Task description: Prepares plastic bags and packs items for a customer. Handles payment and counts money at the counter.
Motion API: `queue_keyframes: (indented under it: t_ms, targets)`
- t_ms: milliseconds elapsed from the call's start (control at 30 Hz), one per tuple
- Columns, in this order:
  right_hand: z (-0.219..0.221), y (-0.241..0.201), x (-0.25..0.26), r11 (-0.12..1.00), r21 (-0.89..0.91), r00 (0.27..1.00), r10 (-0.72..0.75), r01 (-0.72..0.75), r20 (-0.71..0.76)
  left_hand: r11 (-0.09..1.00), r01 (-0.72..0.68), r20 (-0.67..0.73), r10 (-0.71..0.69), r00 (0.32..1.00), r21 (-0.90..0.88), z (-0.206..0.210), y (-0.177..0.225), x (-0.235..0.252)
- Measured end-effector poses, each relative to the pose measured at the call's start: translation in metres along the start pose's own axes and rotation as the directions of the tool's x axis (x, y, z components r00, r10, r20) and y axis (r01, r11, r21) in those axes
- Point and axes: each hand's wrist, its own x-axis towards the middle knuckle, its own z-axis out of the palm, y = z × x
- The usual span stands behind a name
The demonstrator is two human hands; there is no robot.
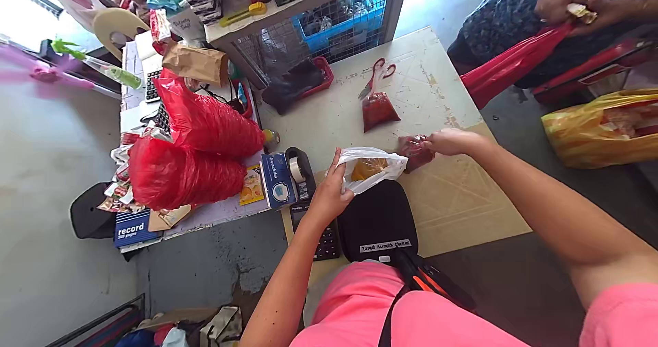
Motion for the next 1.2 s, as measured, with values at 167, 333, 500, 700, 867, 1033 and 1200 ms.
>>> queue_keyframes:
  t_ms: [167,333,500,700,867,1033,1200]
  targets:
    - [0.030,-0.018,-0.068,0.910,0.415,0.961,0.126,-0.013,-0.246,0.998,0.018,0.007,-0.018,1.000,0.053,0.000,0.000,0.001]
    - [0.038,-0.057,-0.146,0.435,0.878,0.931,0.192,0.202,-0.309,0.998,0.013,0.004,-0.014,1.000,0.062,0.000,0.003,0.001]
    - [0.057,-0.111,-0.163,-0.276,0.922,0.962,0.042,0.271,-0.270,0.997,0.022,0.013,-0.023,1.000,0.070,0.002,0.006,0.000]
    - [0.071,-0.165,-0.117,-0.300,0.925,0.951,-0.129,0.234,-0.283,0.998,-0.042,0.045,0.040,0.998,0.047,0.005,0.003,-0.004]
    - [0.069,-0.168,-0.054,0.337,0.835,0.888,-0.311,0.435,-0.337,0.996,-0.088,0.007,0.088,0.996,0.017,0.004,-0.002,-0.002]
    - [0.052,-0.159,-0.005,0.715,0.433,0.831,-0.410,0.549,-0.376,0.997,-0.074,-0.059,0.072,0.996,-0.018,0.001,-0.008,-0.001]
    - [0.054,-0.149,0.023,0.854,0.229,0.860,-0.378,0.467,-0.344,0.996,-0.044,-0.124,0.033,0.992,-0.083,-0.004,-0.022,-0.001]
